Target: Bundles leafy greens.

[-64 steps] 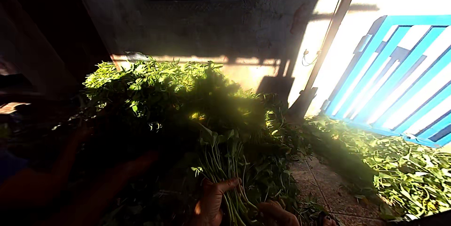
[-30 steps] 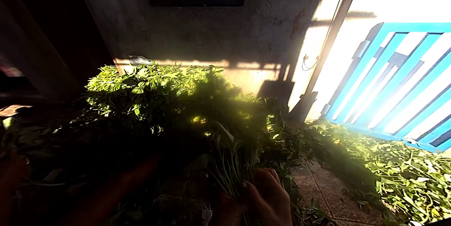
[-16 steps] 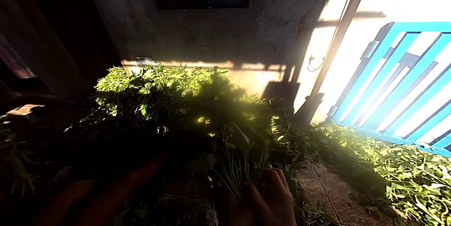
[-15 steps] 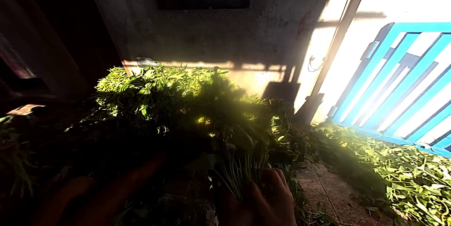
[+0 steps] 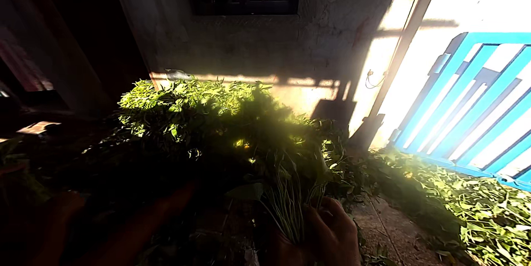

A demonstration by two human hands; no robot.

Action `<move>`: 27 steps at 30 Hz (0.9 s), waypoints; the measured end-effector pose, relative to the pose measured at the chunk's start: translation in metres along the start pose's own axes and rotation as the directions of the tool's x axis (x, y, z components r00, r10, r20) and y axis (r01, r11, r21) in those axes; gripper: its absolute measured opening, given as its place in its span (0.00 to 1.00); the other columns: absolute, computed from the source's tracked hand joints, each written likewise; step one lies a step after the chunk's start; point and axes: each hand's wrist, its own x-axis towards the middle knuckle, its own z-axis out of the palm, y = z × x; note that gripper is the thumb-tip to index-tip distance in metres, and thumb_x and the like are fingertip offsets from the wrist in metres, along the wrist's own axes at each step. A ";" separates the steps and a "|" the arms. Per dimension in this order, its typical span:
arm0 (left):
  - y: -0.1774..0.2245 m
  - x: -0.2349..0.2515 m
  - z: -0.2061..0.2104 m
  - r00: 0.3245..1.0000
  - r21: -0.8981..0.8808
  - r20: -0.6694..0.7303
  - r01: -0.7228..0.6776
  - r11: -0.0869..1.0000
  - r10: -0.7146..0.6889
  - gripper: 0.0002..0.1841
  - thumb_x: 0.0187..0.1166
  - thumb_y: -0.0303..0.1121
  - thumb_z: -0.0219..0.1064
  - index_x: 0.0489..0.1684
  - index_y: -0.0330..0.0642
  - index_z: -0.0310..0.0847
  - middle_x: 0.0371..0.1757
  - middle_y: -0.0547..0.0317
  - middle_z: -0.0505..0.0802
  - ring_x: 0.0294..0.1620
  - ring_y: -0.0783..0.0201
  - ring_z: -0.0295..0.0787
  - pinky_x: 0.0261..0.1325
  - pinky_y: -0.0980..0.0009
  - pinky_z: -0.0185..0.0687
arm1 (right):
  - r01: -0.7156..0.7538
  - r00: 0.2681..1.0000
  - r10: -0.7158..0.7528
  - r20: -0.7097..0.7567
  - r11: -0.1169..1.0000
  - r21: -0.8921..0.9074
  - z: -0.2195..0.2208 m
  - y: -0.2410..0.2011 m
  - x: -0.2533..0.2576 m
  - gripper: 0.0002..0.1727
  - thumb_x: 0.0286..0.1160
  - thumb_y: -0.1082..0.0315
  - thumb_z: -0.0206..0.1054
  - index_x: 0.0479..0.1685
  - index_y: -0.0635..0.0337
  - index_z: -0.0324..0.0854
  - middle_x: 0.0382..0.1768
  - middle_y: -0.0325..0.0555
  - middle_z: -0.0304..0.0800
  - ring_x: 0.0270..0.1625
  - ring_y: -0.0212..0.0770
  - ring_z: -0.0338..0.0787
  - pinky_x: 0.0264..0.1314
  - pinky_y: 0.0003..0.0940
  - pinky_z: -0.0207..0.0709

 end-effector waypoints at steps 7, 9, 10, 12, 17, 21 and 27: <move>0.043 -0.009 0.022 1.000 0.208 -0.027 0.002 0.978 0.003 0.23 0.50 0.11 0.77 0.49 0.26 0.80 0.38 0.66 0.92 0.43 0.82 0.88 0.54 0.81 0.86 | 0.020 0.999 -0.027 -0.031 0.981 -0.193 0.004 -0.006 -0.004 0.10 0.69 0.66 0.66 0.44 0.62 0.81 0.39 0.46 0.85 0.29 0.37 0.86 0.29 0.35 0.82; 0.022 -0.006 0.010 0.995 0.218 0.057 -0.093 0.972 0.082 0.21 0.55 0.15 0.81 0.48 0.24 0.82 0.40 0.60 0.95 0.45 0.77 0.92 0.57 0.76 0.90 | -0.012 0.999 0.002 -0.048 0.977 -0.212 0.004 -0.009 -0.001 0.11 0.67 0.65 0.66 0.43 0.62 0.80 0.37 0.47 0.85 0.29 0.38 0.85 0.28 0.37 0.81; 0.007 -0.002 0.003 0.983 0.190 0.102 -0.171 0.967 0.154 0.20 0.57 0.18 0.82 0.48 0.24 0.82 0.42 0.57 0.96 0.46 0.75 0.93 0.57 0.74 0.91 | 0.009 0.998 -0.022 -0.056 0.974 -0.225 0.004 -0.009 0.001 0.13 0.67 0.64 0.67 0.45 0.62 0.80 0.40 0.47 0.85 0.32 0.38 0.87 0.30 0.37 0.83; 0.001 -0.002 -0.001 0.982 0.194 0.125 -0.163 0.967 0.140 0.20 0.57 0.19 0.82 0.48 0.24 0.83 0.42 0.58 0.95 0.46 0.76 0.93 0.58 0.75 0.90 | 0.079 0.994 -0.096 -0.058 0.967 -0.243 0.004 -0.006 0.002 0.21 0.63 0.64 0.68 0.54 0.66 0.79 0.50 0.52 0.84 0.44 0.39 0.89 0.40 0.36 0.86; 0.011 -0.003 0.003 0.991 0.224 0.112 -0.092 0.970 0.068 0.23 0.56 0.19 0.81 0.51 0.22 0.81 0.44 0.56 0.95 0.47 0.78 0.92 0.59 0.77 0.88 | 0.211 0.977 -0.205 0.052 0.955 -0.208 -0.005 0.000 0.004 0.22 0.63 0.69 0.68 0.56 0.74 0.79 0.55 0.60 0.80 0.57 0.43 0.85 0.53 0.33 0.84; 0.006 0.000 0.001 0.992 0.182 0.122 -0.040 0.983 0.018 0.26 0.53 0.19 0.84 0.53 0.22 0.81 0.47 0.53 0.95 0.50 0.74 0.92 0.61 0.74 0.89 | 0.146 0.984 -0.133 0.117 0.982 -0.117 -0.011 0.011 0.011 0.14 0.68 0.68 0.67 0.49 0.68 0.84 0.50 0.53 0.82 0.53 0.41 0.85 0.51 0.34 0.83; 0.001 0.002 0.000 0.992 0.150 0.126 -0.028 0.988 0.009 0.26 0.49 0.16 0.83 0.51 0.21 0.82 0.47 0.52 0.95 0.50 0.72 0.93 0.60 0.71 0.90 | 0.045 0.981 -0.028 0.193 0.995 -0.084 -0.017 0.018 0.013 0.15 0.76 0.66 0.65 0.55 0.66 0.86 0.52 0.53 0.84 0.51 0.40 0.87 0.50 0.34 0.85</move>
